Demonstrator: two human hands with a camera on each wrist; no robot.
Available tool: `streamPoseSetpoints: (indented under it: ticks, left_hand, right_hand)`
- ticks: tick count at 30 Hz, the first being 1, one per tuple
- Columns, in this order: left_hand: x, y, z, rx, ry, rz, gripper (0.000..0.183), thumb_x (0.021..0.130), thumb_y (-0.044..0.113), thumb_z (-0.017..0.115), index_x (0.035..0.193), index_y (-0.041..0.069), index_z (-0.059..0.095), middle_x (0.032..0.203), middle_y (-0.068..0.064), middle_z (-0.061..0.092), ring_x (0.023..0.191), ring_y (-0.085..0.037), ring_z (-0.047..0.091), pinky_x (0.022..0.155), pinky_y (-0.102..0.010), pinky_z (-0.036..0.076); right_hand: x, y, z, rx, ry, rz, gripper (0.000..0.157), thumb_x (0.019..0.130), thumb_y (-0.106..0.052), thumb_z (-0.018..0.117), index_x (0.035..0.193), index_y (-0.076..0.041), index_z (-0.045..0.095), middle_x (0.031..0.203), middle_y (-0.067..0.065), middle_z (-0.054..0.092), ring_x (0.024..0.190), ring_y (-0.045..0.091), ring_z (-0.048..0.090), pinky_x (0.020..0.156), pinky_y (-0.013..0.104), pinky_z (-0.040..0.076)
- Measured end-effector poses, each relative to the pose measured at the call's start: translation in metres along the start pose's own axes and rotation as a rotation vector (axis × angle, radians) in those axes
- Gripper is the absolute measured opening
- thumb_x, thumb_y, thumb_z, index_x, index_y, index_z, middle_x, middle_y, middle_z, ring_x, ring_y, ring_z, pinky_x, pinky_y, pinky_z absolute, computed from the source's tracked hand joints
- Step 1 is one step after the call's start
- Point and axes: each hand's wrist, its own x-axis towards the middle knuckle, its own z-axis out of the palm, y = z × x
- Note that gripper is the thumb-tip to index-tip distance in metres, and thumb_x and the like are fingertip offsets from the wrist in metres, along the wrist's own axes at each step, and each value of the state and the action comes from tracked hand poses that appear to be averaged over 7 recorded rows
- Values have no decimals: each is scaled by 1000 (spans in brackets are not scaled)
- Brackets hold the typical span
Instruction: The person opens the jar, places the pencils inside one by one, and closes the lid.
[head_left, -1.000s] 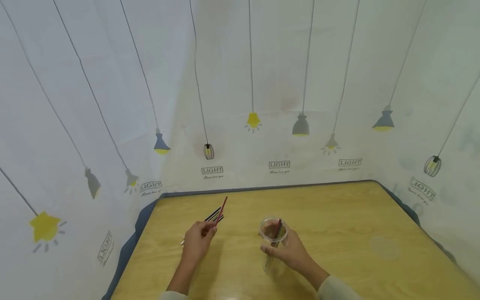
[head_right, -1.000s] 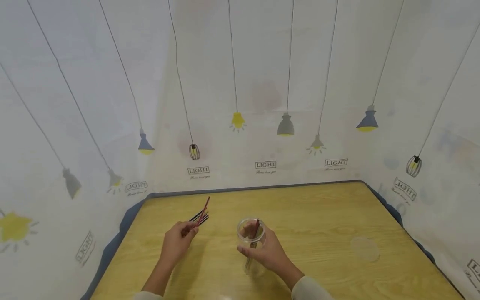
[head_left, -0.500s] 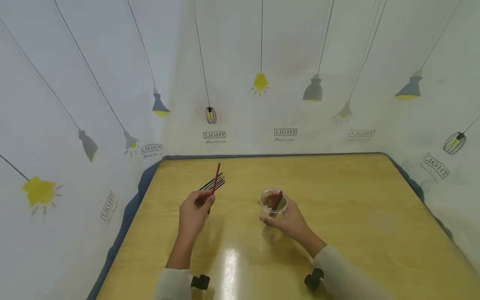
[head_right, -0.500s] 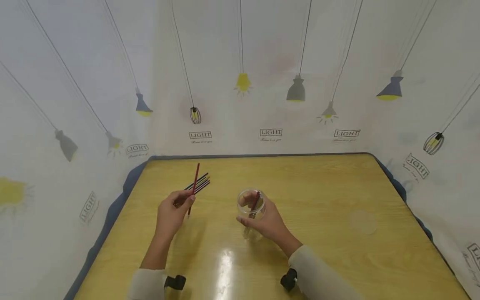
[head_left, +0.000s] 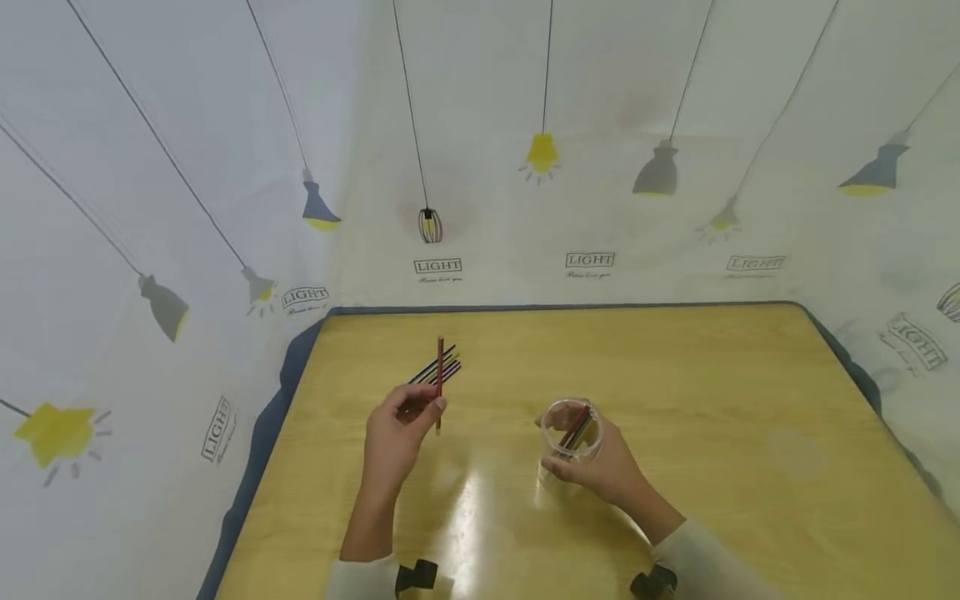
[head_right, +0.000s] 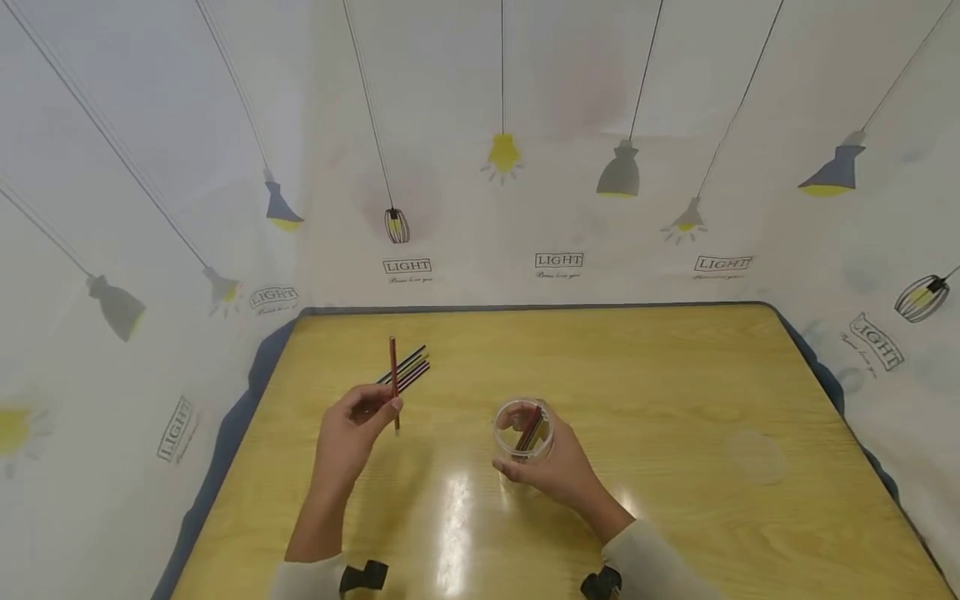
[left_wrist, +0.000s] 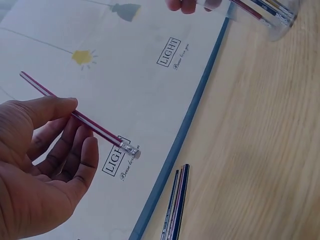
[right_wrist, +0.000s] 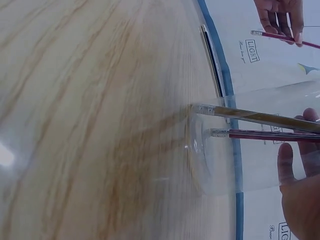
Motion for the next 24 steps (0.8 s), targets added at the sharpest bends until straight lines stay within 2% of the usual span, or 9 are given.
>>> streamPoseSetpoints:
  ticks: [6,9,12,14,18,20,24]
  left_hand:
    - [-4,9,-14,-33,-12,-57,22,99,19,86,118,10,79,114,-9,78,102,-18,75,88,-24,61]
    - [-6,15,-17,-26,-7,-67,26,98,22,87,119,10,79,115,-8,79,101,-17,75,89,-24,61]
    - [-1,20,-12,-24,18,-41,26,97,21,88,119,9,80,113,-8,79,98,-15,74,86,-23,61]
    - [-7,20,-11,-25,24,-42,25,97,19,88,118,8,80,112,-9,79,96,-14,74,85,-23,61]
    - [-7,26,-5,-58,3,7,22,98,17,87,117,9,79,111,-9,78,96,-16,74,84,-24,62]
    - [-5,31,-1,-73,-9,38,22,98,17,86,117,10,79,113,-10,78,97,-16,74,85,-24,62]
    - [-2,41,5,-102,-20,68,23,98,12,86,119,7,78,116,-14,77,100,-17,74,88,-24,63]
  right_hand:
    - [-1,3,-2,-17,-13,-16,61,88,-12,91,140,-16,60,136,18,74,121,13,69,100,31,63]
    - [-4,3,0,-1,-13,-16,60,88,-11,91,140,-16,61,136,14,74,123,14,69,101,32,62]
    - [1,1,-6,7,-33,-36,65,87,-11,92,142,-18,59,139,9,73,128,15,67,105,33,59]
    - [-4,1,-2,27,-41,-55,73,85,-9,94,146,-16,56,143,10,70,131,16,65,107,35,57]
    - [-4,-4,1,0,17,-129,90,78,-7,99,153,-14,51,145,13,69,134,18,63,111,36,53]
    - [-1,-7,0,-38,54,-146,88,78,-7,100,152,-16,53,141,10,71,130,16,66,109,35,54]
    - [5,-8,0,-97,85,-125,74,83,-13,98,145,-18,58,132,3,74,121,15,69,101,33,59]
